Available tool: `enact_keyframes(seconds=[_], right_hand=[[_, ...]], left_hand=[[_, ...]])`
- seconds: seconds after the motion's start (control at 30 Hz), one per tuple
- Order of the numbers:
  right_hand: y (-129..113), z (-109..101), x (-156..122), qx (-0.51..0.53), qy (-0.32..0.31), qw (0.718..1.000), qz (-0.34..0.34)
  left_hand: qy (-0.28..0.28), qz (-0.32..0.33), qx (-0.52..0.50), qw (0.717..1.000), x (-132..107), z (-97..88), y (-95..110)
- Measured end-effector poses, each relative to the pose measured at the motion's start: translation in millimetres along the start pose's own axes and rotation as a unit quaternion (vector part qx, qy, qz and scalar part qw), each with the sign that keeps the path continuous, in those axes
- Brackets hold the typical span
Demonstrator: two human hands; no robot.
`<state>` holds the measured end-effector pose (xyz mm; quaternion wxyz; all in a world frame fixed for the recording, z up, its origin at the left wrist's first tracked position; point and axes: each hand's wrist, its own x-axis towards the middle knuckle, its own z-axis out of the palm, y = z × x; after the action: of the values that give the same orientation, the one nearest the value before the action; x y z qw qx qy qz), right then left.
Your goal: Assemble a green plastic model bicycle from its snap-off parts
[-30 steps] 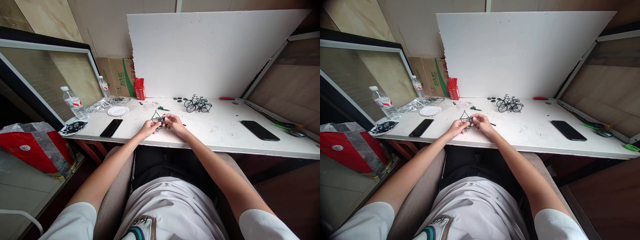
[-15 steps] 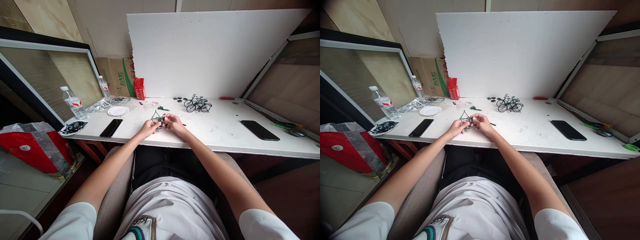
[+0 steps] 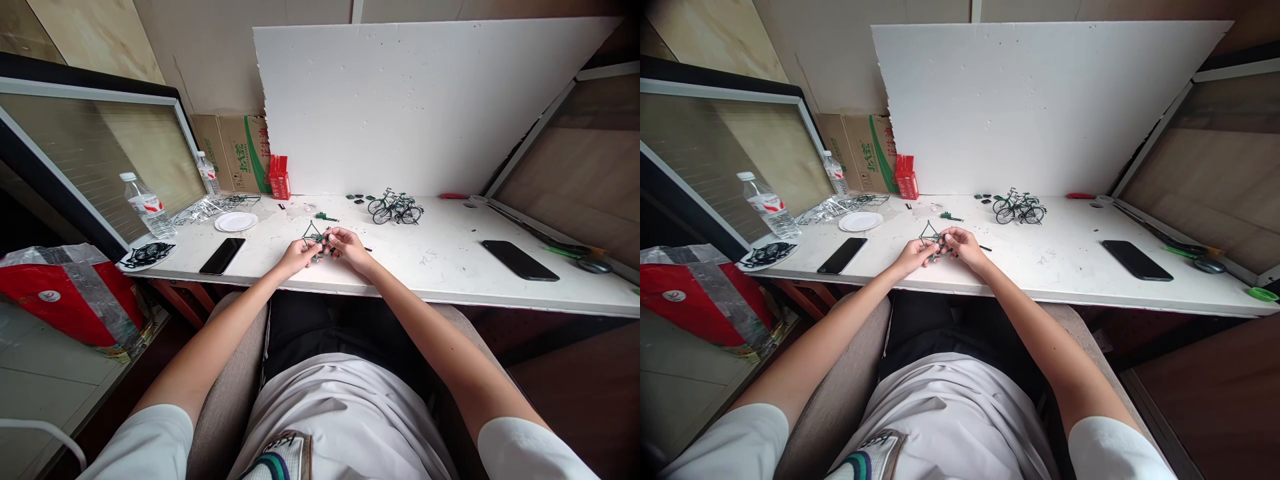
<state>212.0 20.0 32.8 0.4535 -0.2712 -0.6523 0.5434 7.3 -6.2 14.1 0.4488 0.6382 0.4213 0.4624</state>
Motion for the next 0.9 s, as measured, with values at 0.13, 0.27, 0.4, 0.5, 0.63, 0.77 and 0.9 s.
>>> enact_keyframes(seconds=[0.13, 0.27, 0.4, 0.5, 0.63, 0.77, 0.9], right_hand=[[0.3, 0.4, 0.1, -0.002, -0.001, 1.0, 0.001], [1.2, 0.3, 0.5, -0.004, -0.003, 1.0, -0.002], [1.5, 0.4, 0.5, -0.003, -0.004, 1.0, -0.007], [0.1, 0.9, 0.0, -0.004, -0.002, 1.0, -0.004], [-1.9, 1.4, -0.8, -0.006, -0.001, 1.0, 0.002], [-2.2, 1.4, -1.2, -0.004, -0.005, 1.0, 0.005], [-2.1, 1.7, -1.4, -0.006, -0.004, 1.0, 0.008]], left_hand=[[-0.007, 0.003, 0.004, 1.0, -0.3, 0.0, 0.9], [-0.003, 0.002, 0.009, 1.0, -1.5, 0.5, 3.2], [0.002, -0.005, 0.01, 1.0, -2.1, 0.9, 4.4], [-0.001, -0.001, 0.011, 1.0, -1.9, 0.8, 4.0], [-0.003, 0.0, 0.012, 1.0, -2.1, 0.9, 4.3], [0.004, -0.005, 0.01, 1.0, -2.6, 1.7, 5.7], [-0.002, 0.001, 0.017, 1.0, -2.8, 2.2, 7.1]])
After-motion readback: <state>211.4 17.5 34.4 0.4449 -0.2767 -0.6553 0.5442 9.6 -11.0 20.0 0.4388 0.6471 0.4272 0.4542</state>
